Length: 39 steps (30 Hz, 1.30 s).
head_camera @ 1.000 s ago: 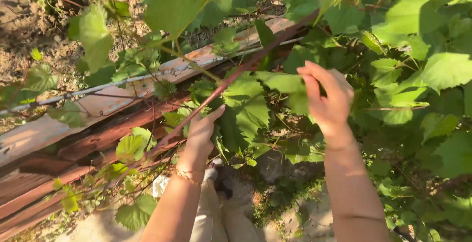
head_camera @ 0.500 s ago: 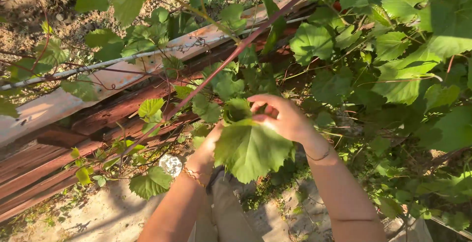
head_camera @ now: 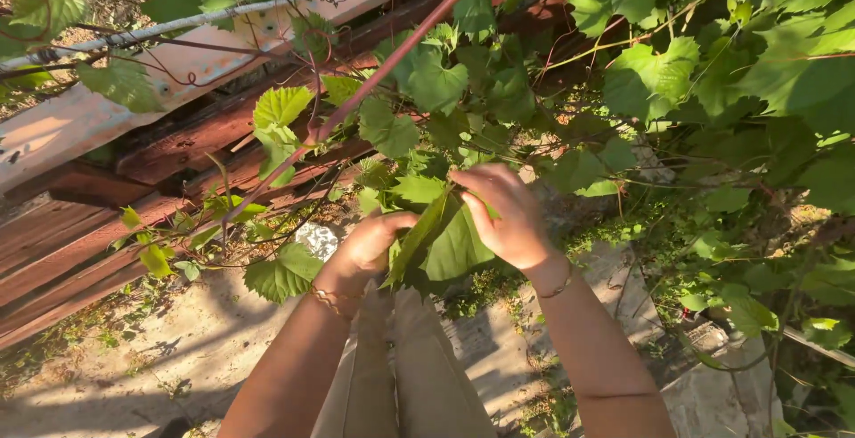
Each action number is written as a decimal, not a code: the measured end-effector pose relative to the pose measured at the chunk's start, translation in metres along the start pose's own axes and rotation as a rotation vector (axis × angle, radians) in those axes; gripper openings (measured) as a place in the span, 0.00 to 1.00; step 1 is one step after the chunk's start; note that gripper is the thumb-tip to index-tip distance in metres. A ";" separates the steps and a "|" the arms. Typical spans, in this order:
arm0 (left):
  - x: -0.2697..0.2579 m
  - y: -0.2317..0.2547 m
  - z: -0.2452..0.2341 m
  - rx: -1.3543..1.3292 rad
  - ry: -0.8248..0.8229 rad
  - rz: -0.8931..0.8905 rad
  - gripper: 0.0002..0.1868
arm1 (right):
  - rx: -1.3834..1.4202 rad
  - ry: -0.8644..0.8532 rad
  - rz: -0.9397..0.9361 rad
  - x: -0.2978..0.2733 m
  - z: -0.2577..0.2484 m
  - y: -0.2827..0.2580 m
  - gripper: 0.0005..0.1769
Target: Picking fresh grape leaves from a grapevine and collecting them in a stack.
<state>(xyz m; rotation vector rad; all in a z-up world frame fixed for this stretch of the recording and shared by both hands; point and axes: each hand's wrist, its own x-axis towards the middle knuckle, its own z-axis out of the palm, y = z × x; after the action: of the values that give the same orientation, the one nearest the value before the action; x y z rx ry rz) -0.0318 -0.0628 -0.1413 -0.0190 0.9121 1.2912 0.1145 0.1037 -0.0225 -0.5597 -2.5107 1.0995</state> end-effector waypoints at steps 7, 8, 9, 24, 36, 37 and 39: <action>0.011 -0.030 -0.030 -0.299 0.000 -0.212 0.20 | -0.691 0.303 -0.177 -0.040 0.051 -0.007 0.19; 0.014 -0.035 -0.036 -0.318 0.041 -0.223 0.20 | -0.716 0.370 -0.190 -0.051 0.062 -0.003 0.19; 0.015 -0.043 -0.039 -0.312 0.038 -0.237 0.20 | -0.721 0.372 -0.175 -0.053 0.067 -0.012 0.19; 0.009 -0.029 0.014 0.036 0.140 0.032 0.25 | -0.358 -0.005 0.245 -0.090 0.081 0.012 0.19; 0.044 -0.065 0.031 0.031 0.073 -0.090 0.18 | -0.183 0.765 0.598 -0.142 -0.039 0.235 0.16; 0.045 -0.068 0.033 0.031 0.085 -0.122 0.18 | -0.061 0.871 0.595 -0.152 -0.038 0.267 0.15; 0.045 -0.072 0.042 0.039 0.092 -0.158 0.18 | 0.061 0.985 0.591 -0.177 -0.036 0.321 0.14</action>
<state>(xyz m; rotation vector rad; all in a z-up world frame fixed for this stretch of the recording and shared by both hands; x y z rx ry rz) 0.0512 -0.0298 -0.1733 -0.1186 0.9942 1.1328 0.3527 0.2405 -0.2677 -1.4521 -1.4719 0.7566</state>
